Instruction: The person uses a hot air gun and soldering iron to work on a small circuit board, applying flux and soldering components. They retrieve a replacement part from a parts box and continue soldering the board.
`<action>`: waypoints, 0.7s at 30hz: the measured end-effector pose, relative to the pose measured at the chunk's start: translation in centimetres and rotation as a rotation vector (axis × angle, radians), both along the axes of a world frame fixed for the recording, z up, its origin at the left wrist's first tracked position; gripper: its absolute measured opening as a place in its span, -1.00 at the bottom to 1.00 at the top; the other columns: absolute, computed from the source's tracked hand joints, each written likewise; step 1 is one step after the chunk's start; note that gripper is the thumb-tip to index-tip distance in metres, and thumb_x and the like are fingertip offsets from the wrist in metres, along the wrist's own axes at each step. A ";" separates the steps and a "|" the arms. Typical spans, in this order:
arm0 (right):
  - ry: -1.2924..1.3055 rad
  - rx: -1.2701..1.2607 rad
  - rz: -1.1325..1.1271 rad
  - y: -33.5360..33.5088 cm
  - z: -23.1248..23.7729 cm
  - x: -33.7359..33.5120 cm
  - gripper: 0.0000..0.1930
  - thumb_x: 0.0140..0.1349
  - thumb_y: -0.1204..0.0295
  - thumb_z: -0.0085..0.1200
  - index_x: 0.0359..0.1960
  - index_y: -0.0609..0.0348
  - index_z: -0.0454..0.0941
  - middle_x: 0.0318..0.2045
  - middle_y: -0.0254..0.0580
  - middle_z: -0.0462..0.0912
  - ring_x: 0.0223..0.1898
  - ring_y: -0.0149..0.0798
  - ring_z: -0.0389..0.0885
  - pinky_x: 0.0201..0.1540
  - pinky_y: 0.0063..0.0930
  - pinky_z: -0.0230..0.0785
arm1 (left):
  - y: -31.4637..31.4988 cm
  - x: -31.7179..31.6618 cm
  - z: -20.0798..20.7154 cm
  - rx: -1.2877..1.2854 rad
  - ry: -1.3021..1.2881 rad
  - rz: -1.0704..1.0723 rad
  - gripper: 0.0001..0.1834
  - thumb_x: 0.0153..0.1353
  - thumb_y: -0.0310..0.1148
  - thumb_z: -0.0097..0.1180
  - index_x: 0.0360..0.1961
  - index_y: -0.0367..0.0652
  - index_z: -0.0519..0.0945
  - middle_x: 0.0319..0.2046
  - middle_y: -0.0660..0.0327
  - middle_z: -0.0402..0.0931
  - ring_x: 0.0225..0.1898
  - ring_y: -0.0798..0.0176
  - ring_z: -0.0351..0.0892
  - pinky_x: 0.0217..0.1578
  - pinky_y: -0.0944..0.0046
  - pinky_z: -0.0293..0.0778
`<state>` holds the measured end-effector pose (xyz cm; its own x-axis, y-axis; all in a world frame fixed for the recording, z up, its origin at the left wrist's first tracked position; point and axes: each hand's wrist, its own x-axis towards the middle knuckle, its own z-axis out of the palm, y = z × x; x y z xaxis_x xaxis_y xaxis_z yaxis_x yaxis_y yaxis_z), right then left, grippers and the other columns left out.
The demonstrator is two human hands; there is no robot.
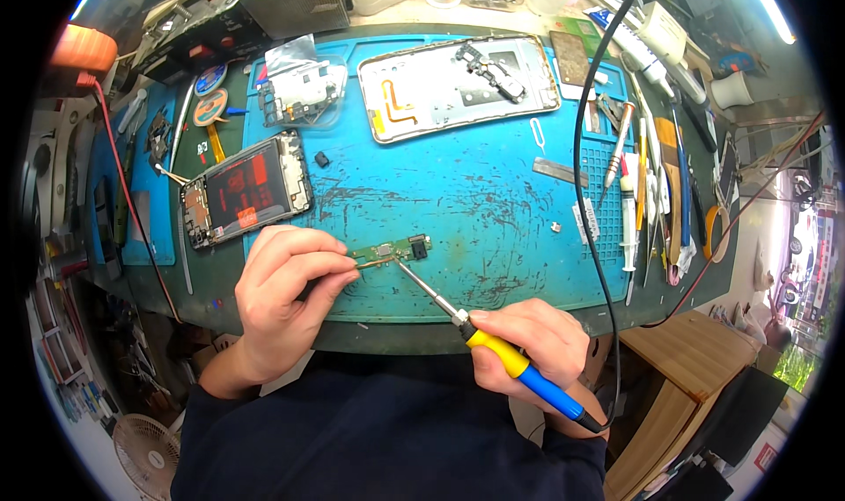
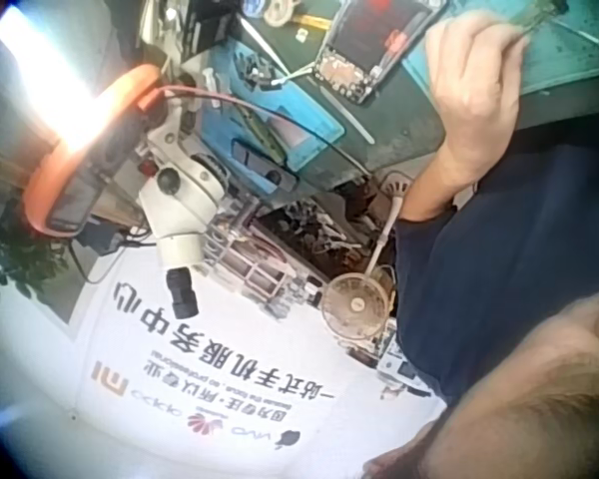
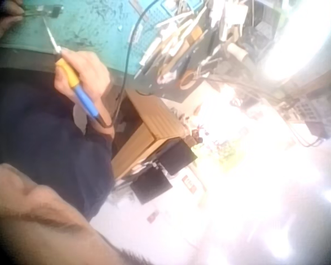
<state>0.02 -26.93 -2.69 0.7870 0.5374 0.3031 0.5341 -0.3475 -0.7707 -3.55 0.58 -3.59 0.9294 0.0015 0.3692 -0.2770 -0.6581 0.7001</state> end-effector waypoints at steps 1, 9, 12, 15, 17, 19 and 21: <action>0.000 -0.001 -0.002 0.0 0.0 0.0 -0.72 0.08 0.44 0.39 -0.16 0.22 0.72 -0.43 -0.16 0.73 -0.45 -0.23 0.73 -0.40 -0.47 0.57 | 0.0 0.0 0.0 -0.001 0.001 0.001 -0.74 -0.10 -0.64 0.47 -0.34 -0.22 0.69 -0.30 0.19 0.65 -0.27 0.13 0.58 -0.26 0.22 0.49; 0.008 0.001 -0.001 0.1 0.0 0.0 -0.72 0.09 0.43 0.39 -0.16 0.23 0.72 -0.43 -0.15 0.74 -0.44 -0.22 0.74 -0.39 -0.46 0.59 | 0.0 0.0 0.0 -0.004 -0.005 -0.003 -0.73 -0.10 -0.65 0.47 -0.34 -0.21 0.69 -0.29 0.19 0.65 -0.26 0.13 0.58 -0.26 0.22 0.49; 0.016 0.007 0.002 0.0 0.0 0.0 -0.73 0.10 0.43 0.38 -0.16 0.23 0.72 -0.43 -0.15 0.74 -0.44 -0.22 0.74 -0.39 -0.46 0.59 | 0.1 0.0 -0.1 -0.009 -0.009 -0.001 -0.73 -0.10 -0.66 0.47 -0.34 -0.22 0.69 -0.29 0.18 0.65 -0.26 0.13 0.58 -0.26 0.22 0.49; 0.029 0.002 0.021 0.2 0.2 0.2 -0.73 0.11 0.42 0.38 -0.16 0.23 0.72 -0.44 -0.16 0.74 -0.45 -0.22 0.74 -0.40 -0.45 0.58 | 0.2 -0.1 -0.1 -0.018 -0.003 0.004 -0.74 -0.09 -0.66 0.47 -0.34 -0.22 0.69 -0.29 0.18 0.65 -0.26 0.13 0.58 -0.26 0.22 0.49; 0.023 0.004 0.015 0.2 0.2 0.1 -0.73 0.11 0.42 0.38 -0.15 0.23 0.72 -0.44 -0.16 0.74 -0.45 -0.22 0.74 -0.40 -0.45 0.58 | 0.2 -0.1 -0.1 -0.022 0.001 0.003 -0.74 -0.09 -0.66 0.46 -0.34 -0.23 0.68 -0.29 0.18 0.65 -0.26 0.14 0.58 -0.26 0.22 0.49; 0.005 0.014 -0.008 0.2 -0.1 0.0 -0.73 0.12 0.41 0.39 -0.15 0.23 0.72 -0.43 -0.16 0.74 -0.45 -0.22 0.74 -0.40 -0.45 0.58 | 0.1 0.0 0.0 -0.025 0.002 -0.002 -0.74 -0.08 -0.66 0.46 -0.34 -0.23 0.68 -0.28 0.18 0.65 -0.25 0.13 0.58 -0.26 0.22 0.49; 0.015 0.014 -0.007 0.0 -0.1 -0.1 -0.73 0.12 0.41 0.39 -0.15 0.22 0.72 -0.43 -0.17 0.74 -0.45 -0.22 0.74 -0.40 -0.45 0.58 | 0.1 0.0 0.0 -0.017 0.002 0.000 -0.74 -0.08 -0.66 0.46 -0.34 -0.23 0.68 -0.28 0.17 0.65 -0.25 0.13 0.58 -0.25 0.22 0.50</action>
<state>-0.03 -26.88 -2.84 0.7951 0.5278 0.2986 0.5199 -0.3399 -0.7837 -3.56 0.68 -3.58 0.9301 0.0074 0.3673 -0.2760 -0.6458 0.7119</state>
